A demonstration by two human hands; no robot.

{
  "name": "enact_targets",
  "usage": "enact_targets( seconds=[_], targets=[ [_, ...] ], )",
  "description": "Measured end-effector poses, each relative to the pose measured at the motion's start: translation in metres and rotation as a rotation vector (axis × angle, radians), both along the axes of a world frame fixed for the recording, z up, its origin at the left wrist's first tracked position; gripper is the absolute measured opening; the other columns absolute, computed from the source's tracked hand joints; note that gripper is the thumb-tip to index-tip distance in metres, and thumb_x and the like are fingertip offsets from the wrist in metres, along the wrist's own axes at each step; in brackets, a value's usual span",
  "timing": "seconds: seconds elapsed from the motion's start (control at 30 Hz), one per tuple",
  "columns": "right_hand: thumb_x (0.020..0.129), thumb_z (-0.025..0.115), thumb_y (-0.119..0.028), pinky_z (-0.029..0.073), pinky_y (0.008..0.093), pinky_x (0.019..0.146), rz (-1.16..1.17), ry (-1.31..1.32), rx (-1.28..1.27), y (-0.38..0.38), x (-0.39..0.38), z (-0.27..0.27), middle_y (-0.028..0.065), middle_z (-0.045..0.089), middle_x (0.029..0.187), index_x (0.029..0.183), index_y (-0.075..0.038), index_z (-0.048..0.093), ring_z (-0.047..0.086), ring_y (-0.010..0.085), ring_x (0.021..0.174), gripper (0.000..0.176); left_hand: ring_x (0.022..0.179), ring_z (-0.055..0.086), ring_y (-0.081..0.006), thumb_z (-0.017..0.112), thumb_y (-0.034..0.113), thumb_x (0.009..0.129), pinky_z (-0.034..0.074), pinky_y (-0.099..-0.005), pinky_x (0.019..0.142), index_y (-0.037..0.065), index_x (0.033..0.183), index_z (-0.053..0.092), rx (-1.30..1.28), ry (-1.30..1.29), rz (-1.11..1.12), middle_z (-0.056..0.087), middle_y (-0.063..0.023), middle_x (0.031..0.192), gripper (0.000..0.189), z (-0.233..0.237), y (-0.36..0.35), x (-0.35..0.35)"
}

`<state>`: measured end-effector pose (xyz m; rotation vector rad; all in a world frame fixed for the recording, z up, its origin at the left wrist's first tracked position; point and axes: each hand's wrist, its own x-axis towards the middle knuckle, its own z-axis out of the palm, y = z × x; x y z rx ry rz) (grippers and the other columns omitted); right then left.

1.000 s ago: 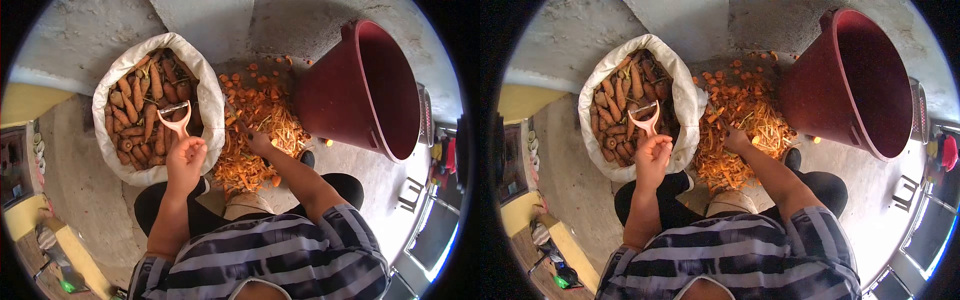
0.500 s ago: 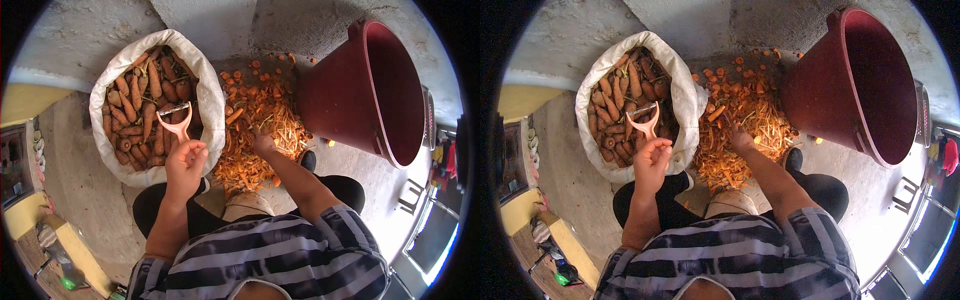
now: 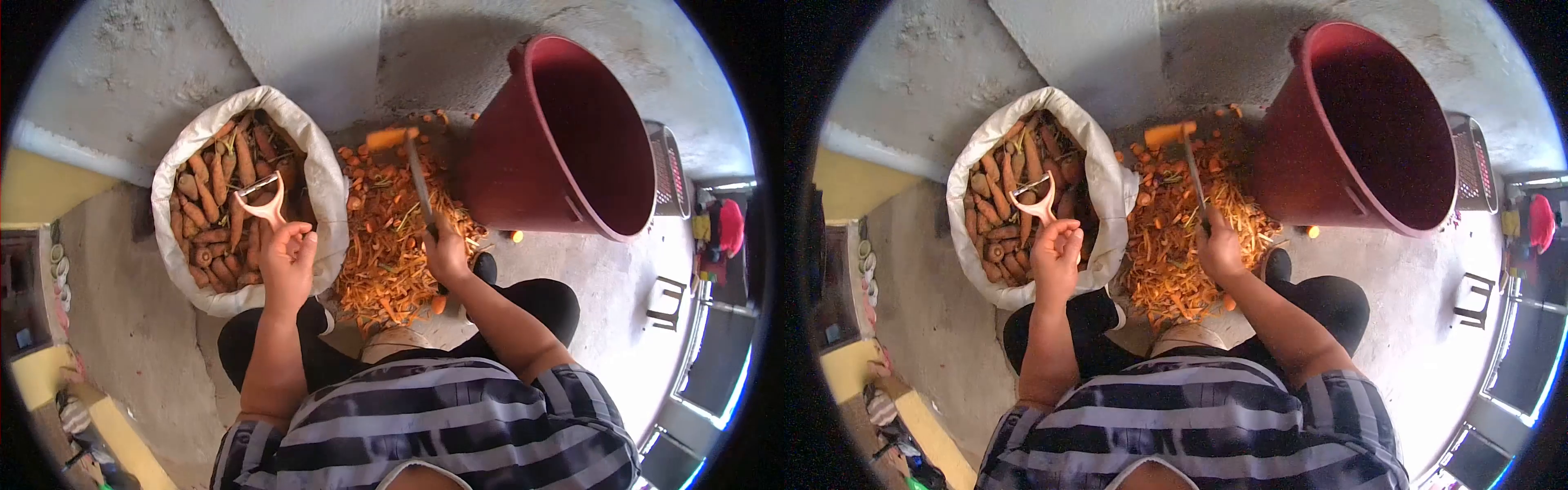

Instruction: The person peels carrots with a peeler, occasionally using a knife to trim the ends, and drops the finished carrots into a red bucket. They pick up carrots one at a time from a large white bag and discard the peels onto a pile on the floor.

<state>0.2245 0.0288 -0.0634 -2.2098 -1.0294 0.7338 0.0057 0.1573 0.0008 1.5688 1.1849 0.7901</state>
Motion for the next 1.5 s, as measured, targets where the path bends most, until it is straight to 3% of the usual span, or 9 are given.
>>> enact_targets(
  seconds=[0.13, 0.27, 0.53, 0.57, 0.67, 0.7, 0.87, 1.27, 1.5],
  targets=[
    [0.087, 0.045, -0.002, 0.041, 0.0225, 0.050, -0.376, 0.246, 0.477, -0.027, 0.002, 0.068, 0.0046, 0.052, 0.086, 0.121, -0.006, 0.036, 0.047, 0.0084, 0.060, 0.035, 0.063, 0.045, -0.0064, 0.061, 0.007, 0.079, 0.038, -0.0209, 0.055, 0.001, 0.088, 0.060, -0.017, 0.015, 0.019, 0.048, 0.0009, 0.074, 0.011, 0.010, -0.005, -0.001],
    [0.090, 0.038, -0.007, 0.046, 0.0253, 0.049, -0.569, 0.563, 0.827, -0.059, 0.010, 0.112, 0.0065, 0.050, 0.083, 0.111, -0.004, 0.035, 0.051, 0.0133, 0.058, 0.022, 0.059, 0.045, -0.0080, 0.062, 0.006, 0.077, 0.038, -0.0216, 0.055, 0.001, 0.086, 0.060, 0.117, 0.065, 0.037, 0.048, 0.0005, 0.070, 0.011, 0.002, -0.006, -0.009],
    [0.086, 0.043, -0.006, 0.044, 0.0252, 0.045, -0.273, 0.700, 0.365, -0.130, -0.038, 0.092, 0.0067, 0.052, 0.076, 0.121, 0.001, 0.033, 0.050, 0.0129, 0.054, 0.037, 0.060, 0.050, -0.0101, 0.055, 0.013, 0.084, 0.040, -0.0243, 0.055, 0.001, 0.094, 0.059, 0.274, 0.329, 0.042, 0.054, -0.0018, 0.071, 0.016, -0.013, 0.015, -0.036],
    [0.086, 0.044, -0.006, 0.043, 0.0249, 0.044, -0.194, 0.537, 0.285, -0.133, -0.032, 0.089, 0.0067, 0.053, 0.075, 0.122, 0.002, 0.033, 0.050, 0.0120, 0.052, 0.039, 0.074, 0.056, -0.0240, 0.057, 0.009, 0.078, 0.045, -0.0329, 0.068, 0.005, 0.089, 0.062, 0.136, 0.301, 0.116, 0.055, -0.0100, 0.077, 0.013, -0.010, 0.019, -0.039],
    [0.083, 0.052, -0.013, 0.040, 0.0344, 0.087, -0.226, 0.297, -0.150, -0.136, -0.023, 0.134, 0.0252, 0.053, 0.109, 0.123, 0.002, 0.040, 0.053, 0.0298, 0.105, 0.045, 0.081, 0.058, -0.0282, 0.053, 0.008, 0.079, 0.046, -0.0375, 0.072, 0.006, 0.090, 0.063, 0.195, 0.526, 0.272, 0.057, -0.0137, 0.087, 0.015, -0.035, 0.045, -0.060],
    [0.082, 0.052, -0.012, 0.042, 0.0383, 0.086, -0.017, -0.118, 0.006, -0.151, -0.014, 0.127, 0.0247, 0.052, 0.108, 0.125, -0.003, 0.040, 0.053, 0.0350, 0.101, 0.045, 0.087, 0.057, -0.0322, 0.049, 0.010, 0.082, 0.046, -0.0399, 0.076, 0.003, 0.090, 0.062, 0.116, 0.562, 0.285, 0.056, -0.0169, 0.095, 0.017, -0.040, 0.052, -0.064],
    [0.083, 0.052, -0.013, 0.045, 0.0459, 0.076, -0.195, -0.458, -0.274, -0.204, -0.001, 0.159, 0.0173, 0.047, 0.102, 0.131, -0.025, 0.035, 0.054, 0.0373, 0.090, 0.052, 0.093, 0.056, -0.0313, 0.052, 0.020, 0.084, 0.047, -0.0414, 0.078, -0.005, 0.104, 0.053, -0.095, 1.058, 0.084, 0.053, -0.0181, 0.102, 0.032, -0.074, 0.056, -0.047],
    [0.075, 0.063, -0.017, 0.042, 0.0446, 0.076, -0.304, -0.463, -0.596, -0.268, -0.005, 0.153, 0.0208, 0.046, 0.104, 0.115, -0.003, 0.042, 0.050, 0.0389, 0.094, 0.047, 0.090, 0.055, -0.0307, 0.042, 0.013, 0.087, 0.050, -0.0377, 0.077, 0.000, 0.104, 0.053, 0.266, 1.294, 0.074, 0.041, -0.0127, 0.109, 0.024, -0.154, 0.080, -0.008],
    [0.070, 0.067, -0.016, 0.041, 0.0425, 0.080, -0.103, -0.530, -0.109, -0.221, 0.006, 0.161, 0.0190, 0.048, 0.103, 0.106, -0.002, 0.048, 0.048, 0.0372, 0.095, 0.043, 0.088, 0.057, -0.0313, 0.054, 0.018, 0.082, 0.052, -0.0376, 0.074, -0.001, 0.100, 0.054, -0.011, 1.073, 0.234, 0.041, -0.0140, 0.109, 0.027, -0.146, 0.089, -0.009]
  ],
)
